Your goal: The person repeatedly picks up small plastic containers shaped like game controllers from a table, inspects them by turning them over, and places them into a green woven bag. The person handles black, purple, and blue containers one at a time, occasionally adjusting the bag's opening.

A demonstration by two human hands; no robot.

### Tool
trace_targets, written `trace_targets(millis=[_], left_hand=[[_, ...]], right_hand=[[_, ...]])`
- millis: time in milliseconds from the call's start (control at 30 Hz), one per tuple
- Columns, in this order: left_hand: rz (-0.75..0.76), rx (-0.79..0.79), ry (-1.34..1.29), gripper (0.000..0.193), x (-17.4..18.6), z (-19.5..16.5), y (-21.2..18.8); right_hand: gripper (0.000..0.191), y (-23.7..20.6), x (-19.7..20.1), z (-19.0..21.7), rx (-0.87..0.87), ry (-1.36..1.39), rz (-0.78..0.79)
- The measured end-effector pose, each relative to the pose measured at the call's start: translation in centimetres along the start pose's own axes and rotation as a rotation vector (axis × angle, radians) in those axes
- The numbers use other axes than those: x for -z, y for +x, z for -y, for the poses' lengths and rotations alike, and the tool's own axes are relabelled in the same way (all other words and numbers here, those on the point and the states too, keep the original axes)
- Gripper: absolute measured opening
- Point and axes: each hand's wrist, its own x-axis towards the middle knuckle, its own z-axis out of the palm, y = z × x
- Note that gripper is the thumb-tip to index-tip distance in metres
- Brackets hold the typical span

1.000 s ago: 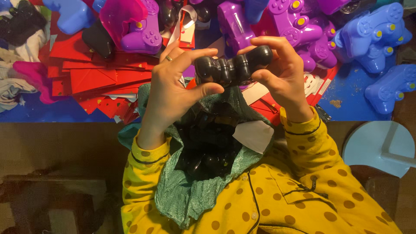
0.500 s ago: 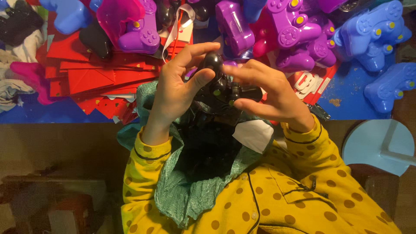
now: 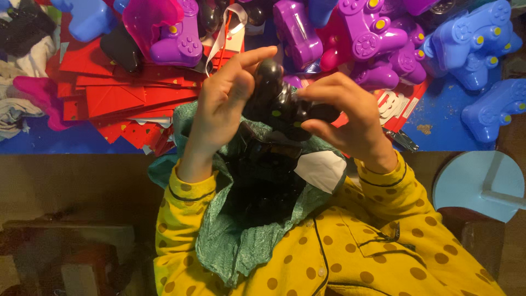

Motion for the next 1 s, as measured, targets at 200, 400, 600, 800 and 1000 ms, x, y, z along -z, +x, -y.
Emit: trace_targets(millis=[200, 400, 600, 800, 1000], left_hand=[[0.065, 0.154, 1.106, 0.032, 6.2, 8.1, -8.4], [0.063, 0.130, 1.287, 0.052, 17.6, 13.6, -13.6], [0.128, 0.111, 1.216, 0.015, 19.3, 16.0, -15.7], [0.149, 0.036, 0.889, 0.004, 24.8, 17.2, -19.9], [0.019, -0.088, 0.865, 0.010, 31.2, 18.4, -22.3]], right_hand=[[0.039, -3.9, -3.7, 0.7, 0.013, 0.037, 0.075], [0.039, -1.6, -20.3, -1.4, 0.017, 0.015, 0.222], [0.041, -2.6, -26.1, -0.5, 0.104, 0.054, 0.305], [0.033, -4.0, -33.8, -1.5, 0.055, 0.264, 0.372], [0.032, -2.0, -43.1, -0.3, 0.262, 0.077, 0.518]])
